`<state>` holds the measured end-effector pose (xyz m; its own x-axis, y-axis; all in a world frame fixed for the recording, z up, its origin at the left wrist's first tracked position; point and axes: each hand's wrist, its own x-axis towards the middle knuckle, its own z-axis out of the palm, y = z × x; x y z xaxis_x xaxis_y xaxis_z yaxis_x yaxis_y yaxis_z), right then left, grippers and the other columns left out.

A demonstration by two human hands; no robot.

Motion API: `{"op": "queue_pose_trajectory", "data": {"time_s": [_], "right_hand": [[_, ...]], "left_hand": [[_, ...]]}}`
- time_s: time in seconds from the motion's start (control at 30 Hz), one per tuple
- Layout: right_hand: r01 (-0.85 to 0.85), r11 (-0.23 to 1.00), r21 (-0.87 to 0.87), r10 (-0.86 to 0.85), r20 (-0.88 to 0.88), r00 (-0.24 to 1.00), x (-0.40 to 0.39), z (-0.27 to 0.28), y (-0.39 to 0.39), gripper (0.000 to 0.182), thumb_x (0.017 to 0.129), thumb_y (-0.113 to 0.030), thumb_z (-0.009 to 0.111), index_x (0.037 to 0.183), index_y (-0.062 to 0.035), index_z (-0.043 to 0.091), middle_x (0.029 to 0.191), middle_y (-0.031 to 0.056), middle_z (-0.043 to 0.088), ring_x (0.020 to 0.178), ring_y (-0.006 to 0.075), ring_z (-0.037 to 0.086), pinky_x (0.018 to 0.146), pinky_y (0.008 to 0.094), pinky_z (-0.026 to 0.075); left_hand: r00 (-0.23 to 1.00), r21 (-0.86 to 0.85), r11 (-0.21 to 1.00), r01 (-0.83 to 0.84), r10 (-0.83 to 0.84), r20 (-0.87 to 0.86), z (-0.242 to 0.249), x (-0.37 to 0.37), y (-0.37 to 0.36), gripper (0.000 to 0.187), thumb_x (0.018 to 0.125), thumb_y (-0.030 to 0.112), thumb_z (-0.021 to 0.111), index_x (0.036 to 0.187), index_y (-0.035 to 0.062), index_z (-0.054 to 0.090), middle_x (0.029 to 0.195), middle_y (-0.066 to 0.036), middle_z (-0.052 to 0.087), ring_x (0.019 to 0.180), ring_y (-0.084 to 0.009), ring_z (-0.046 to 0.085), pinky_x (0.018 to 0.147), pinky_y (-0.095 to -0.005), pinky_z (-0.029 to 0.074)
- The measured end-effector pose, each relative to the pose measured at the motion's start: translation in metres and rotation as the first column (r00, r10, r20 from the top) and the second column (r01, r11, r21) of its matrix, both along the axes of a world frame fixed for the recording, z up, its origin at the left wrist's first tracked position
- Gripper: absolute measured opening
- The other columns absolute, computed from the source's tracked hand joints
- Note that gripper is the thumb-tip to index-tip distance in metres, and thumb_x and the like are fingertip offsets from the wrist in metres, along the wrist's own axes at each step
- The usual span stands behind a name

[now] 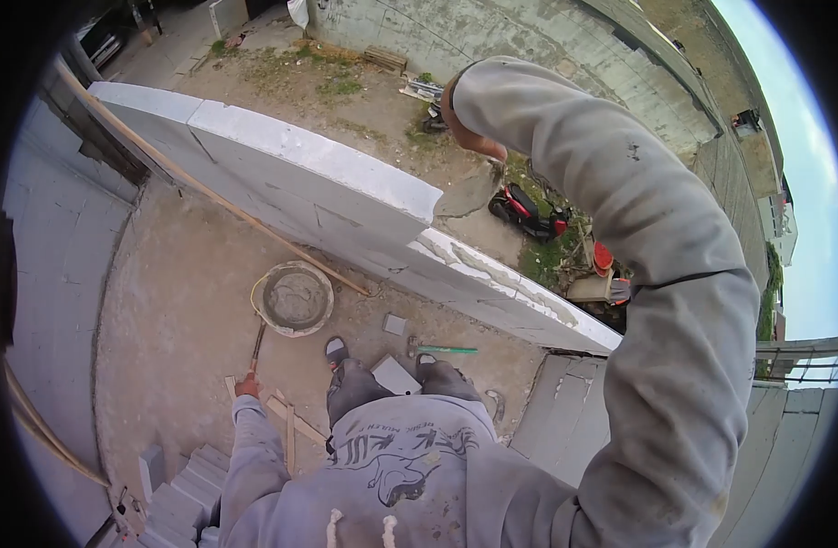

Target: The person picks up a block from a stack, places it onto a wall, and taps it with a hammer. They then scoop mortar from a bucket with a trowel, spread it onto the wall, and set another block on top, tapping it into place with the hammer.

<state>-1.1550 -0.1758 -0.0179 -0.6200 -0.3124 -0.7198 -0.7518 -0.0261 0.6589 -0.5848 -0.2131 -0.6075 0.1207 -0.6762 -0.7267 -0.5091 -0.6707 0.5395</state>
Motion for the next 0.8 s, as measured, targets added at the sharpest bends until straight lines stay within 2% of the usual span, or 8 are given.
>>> {"op": "queue_pose_trajectory", "data": {"time_s": [0.17,0.27,0.3,0.43,0.53,0.63,0.73,0.8], "right_hand": [[0.153,0.835,-0.529,-0.141,0.064,0.988,-0.008,0.084,0.129,0.018,0.058,-0.012,0.068,0.063,0.0039,0.061,0.067,0.0169,0.063,0.066,0.0284,0.064,0.058,0.0404,0.049],[0.092,0.605,-0.791,0.139,0.218,0.966,-0.02,0.064,0.231,0.022,0.059,-0.018,0.062,0.065,0.0027,0.058,0.062,0.022,0.054,0.061,0.0391,0.054,0.056,0.0446,0.043],[0.221,0.526,-0.821,0.139,0.34,0.93,-0.022,0.04,0.266,0.024,0.061,-0.02,0.064,0.067,0.0023,0.058,0.065,0.0214,0.056,0.065,0.039,0.056,0.059,0.0439,0.044],[0.677,0.391,-0.624,0.148,0.768,0.623,-0.009,-0.141,0.385,0.037,0.065,-0.031,0.07,0.081,0.0009,0.062,0.076,0.0204,0.061,0.074,0.039,0.058,0.067,0.0423,0.045],[0.983,0.137,-0.119,-0.184,0.972,0.143,0.039,-0.246,0.421,0.029,0.072,-0.023,0.071,0.084,0.0012,0.06,0.069,0.0117,0.059,0.056,0.0186,0.057,0.051,0.0326,0.044],[0.919,-0.301,0.257,-0.009,0.962,-0.272,0.077,-0.322,0.425,0.026,0.074,-0.019,0.07,0.086,-0.0001,0.057,0.065,0.0073,0.056,0.046,0.0179,0.053,0.046,0.0306,0.044],[0.767,-0.498,0.404,0.142,0.911,-0.388,0.093,-0.325,0.397,0.027,0.07,-0.016,0.073,0.082,-0.0017,0.054,0.061,0.0058,0.054,0.047,0.0163,0.054,0.04,0.03,0.044],[0.578,-0.578,0.576,0.364,0.816,-0.449,0.097,-0.35,0.365,0.023,0.072,-0.013,0.071,0.081,-0.0033,0.052,0.062,0.0059,0.053,0.047,0.0169,0.053,0.041,0.0317,0.045]], "left_hand": [[0.975,-0.044,0.998,0.043,-0.052,-0.217,0.034,-0.098,0.026,0.036,0.085,0.023,0.061,0.103,-0.0073,0.057,0.084,-0.012,0.061,0.068,-0.0182,0.059,0.057,-0.0286,0.051],[0.921,-0.094,0.959,0.268,-0.283,-0.266,0.042,-0.152,0.066,0.036,0.086,0.024,0.06,0.105,-0.0057,0.057,0.089,-0.012,0.061,0.073,-0.018,0.059,0.06,-0.0282,0.053],[0.905,-0.142,0.942,0.305,-0.333,-0.265,0.049,-0.169,0.086,0.035,0.086,0.024,0.059,0.105,-0.0049,0.057,0.089,-0.011,0.062,0.073,-0.0177,0.059,0.06,-0.0284,0.053],[0.869,-0.205,0.916,0.345,-0.394,-0.3,0.094,-0.215,0.196,0.034,0.085,0.025,0.06,0.106,-0.0021,0.058,0.086,-0.009,0.063,0.072,-0.0155,0.059,0.061,-0.0289,0.051],[0.736,-0.137,0.744,0.654,-0.667,-0.112,0.143,-0.224,0.264,0.038,0.085,0.027,0.06,0.11,-0.0017,0.057,0.085,-0.01,0.064,0.073,-0.0148,0.059,0.069,-0.0296,0.05],[0.689,-0.061,0.692,0.719,-0.721,-0.074,0.156,-0.205,0.289,0.039,0.085,0.028,0.06,0.112,-0.0009,0.057,0.087,-0.011,0.064,0.076,-0.015,0.061,0.074,-0.0299,0.048],[0.642,-0.166,0.624,0.764,-0.759,0.106,0.12,-0.152,0.264,0.04,0.085,0.028,0.06,0.111,-0.0027,0.057,0.09,-0.013,0.065,0.081,-0.017,0.063,0.074,-0.0298,0.049],[0.798,-0.135,0.797,0.589,-0.6,-0.056,0.14,-0.134,0.252,0.04,0.085,0.027,0.06,0.108,-0.0049,0.058,0.092,-0.015,0.064,0.085,-0.02,0.063,0.072,-0.0302,0.05]]}}
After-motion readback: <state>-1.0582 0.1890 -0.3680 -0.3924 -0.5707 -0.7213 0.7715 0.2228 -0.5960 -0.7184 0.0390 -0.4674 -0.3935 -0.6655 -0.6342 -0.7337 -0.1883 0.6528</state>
